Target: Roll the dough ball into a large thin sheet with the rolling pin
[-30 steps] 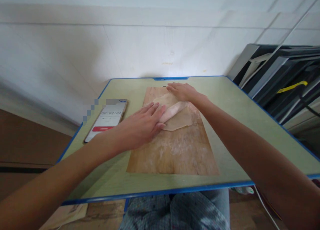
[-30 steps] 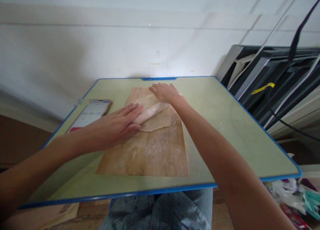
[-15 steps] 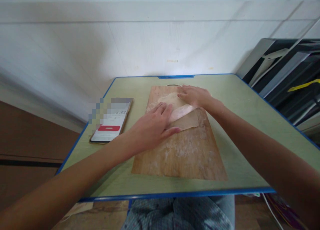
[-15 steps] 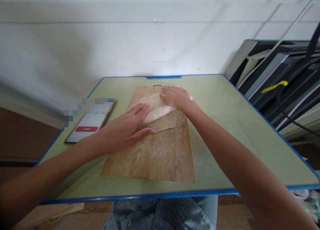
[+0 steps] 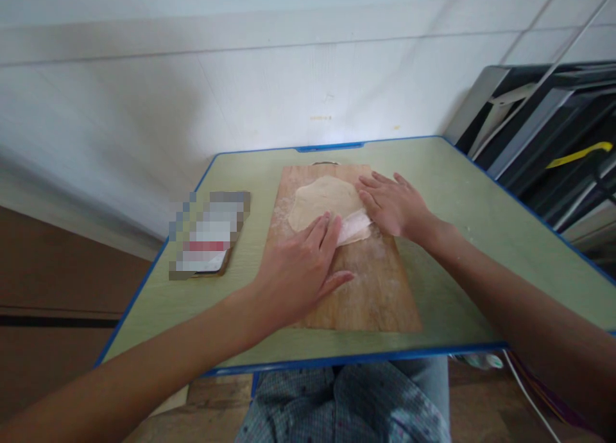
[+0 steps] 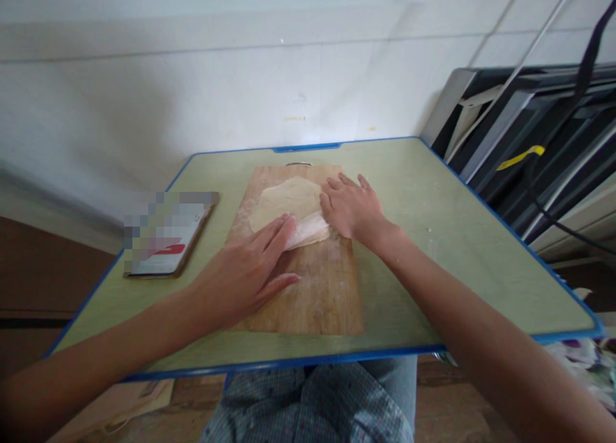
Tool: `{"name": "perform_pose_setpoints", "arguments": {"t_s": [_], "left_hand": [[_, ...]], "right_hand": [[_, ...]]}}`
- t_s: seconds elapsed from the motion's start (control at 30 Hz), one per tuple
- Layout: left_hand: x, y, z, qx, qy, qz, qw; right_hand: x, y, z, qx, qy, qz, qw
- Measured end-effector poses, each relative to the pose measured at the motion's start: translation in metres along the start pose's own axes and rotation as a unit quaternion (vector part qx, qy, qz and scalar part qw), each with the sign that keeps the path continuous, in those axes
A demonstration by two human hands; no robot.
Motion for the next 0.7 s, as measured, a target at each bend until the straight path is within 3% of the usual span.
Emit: {"name": "perform_pose_setpoints", "arguments": {"t_s": [0.43, 0.7], "left_hand": [[-0.011, 0.000, 0.000, -0.044, -0.051, 0.001, 0.998], [0.000, -0.005, -0.005, -0.062, -0.036, -0.016, 0.997]], "right_hand": [[-0.008, 0.048, 0.002, -0.073, -0.048, -0.005, 0.996], [-0.019, 0.070, 0.000, -0.090, -0.047, 0.065, 0.993]]}}
Point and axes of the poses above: each hand's wrist, its own y-axis away from the middle knuckle, its own z-axis out of the back of the hand, x = y × z, the point moved 5 cm from there along -y, towards the middle knuckle, and after that the axes turned 4 degrees about -z, right-handed, at the moved point
